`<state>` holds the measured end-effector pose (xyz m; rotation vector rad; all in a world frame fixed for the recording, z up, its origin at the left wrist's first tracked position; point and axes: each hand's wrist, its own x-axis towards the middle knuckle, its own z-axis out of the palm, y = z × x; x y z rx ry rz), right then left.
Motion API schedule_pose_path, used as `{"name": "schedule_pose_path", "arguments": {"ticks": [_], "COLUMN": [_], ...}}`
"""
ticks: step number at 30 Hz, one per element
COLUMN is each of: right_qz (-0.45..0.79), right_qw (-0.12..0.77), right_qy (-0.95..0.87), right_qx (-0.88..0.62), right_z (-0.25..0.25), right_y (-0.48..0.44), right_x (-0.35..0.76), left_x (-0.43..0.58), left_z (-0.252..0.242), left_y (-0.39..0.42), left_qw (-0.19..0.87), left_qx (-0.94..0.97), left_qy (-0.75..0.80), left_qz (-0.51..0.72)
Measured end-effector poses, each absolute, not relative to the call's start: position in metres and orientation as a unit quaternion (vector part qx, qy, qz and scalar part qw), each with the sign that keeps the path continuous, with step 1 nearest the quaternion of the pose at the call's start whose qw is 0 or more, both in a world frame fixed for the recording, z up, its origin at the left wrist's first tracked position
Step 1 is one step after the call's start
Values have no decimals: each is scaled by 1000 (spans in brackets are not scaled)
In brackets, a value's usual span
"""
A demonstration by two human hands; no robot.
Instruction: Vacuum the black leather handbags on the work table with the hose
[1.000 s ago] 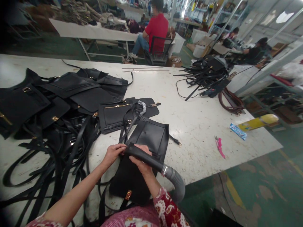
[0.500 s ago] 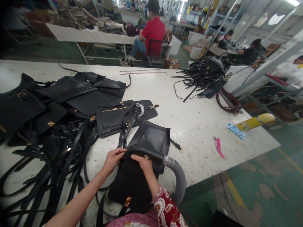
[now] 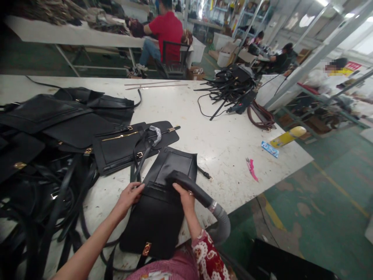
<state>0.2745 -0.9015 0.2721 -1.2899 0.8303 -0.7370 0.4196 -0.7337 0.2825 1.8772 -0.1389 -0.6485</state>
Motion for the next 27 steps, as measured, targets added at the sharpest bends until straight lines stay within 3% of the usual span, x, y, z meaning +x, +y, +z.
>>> {"name": "schedule_pose_path", "arguments": {"ticks": [4, 11, 17, 27], "right_qz": [-303, -253, -231, -272], "right_qw": [617, 619, 622, 620], "right_qy": [419, 314, 267, 206], "right_qx": [-594, -674, -699, -707], "right_z": [256, 239, 231, 251], "right_y": [-940, -939, -927, -870], "right_x": [217, 182, 229, 348], "left_x": [417, 418, 413, 422], "left_z": [273, 258, 256, 250], "left_y": [-751, -758, -756, -746], "left_qw": [403, 334, 338, 436], "left_qx": [882, 908, 902, 855], "left_qy": [-132, -182, -204, -176], "left_qz": [-207, -175, -177, -218]}}
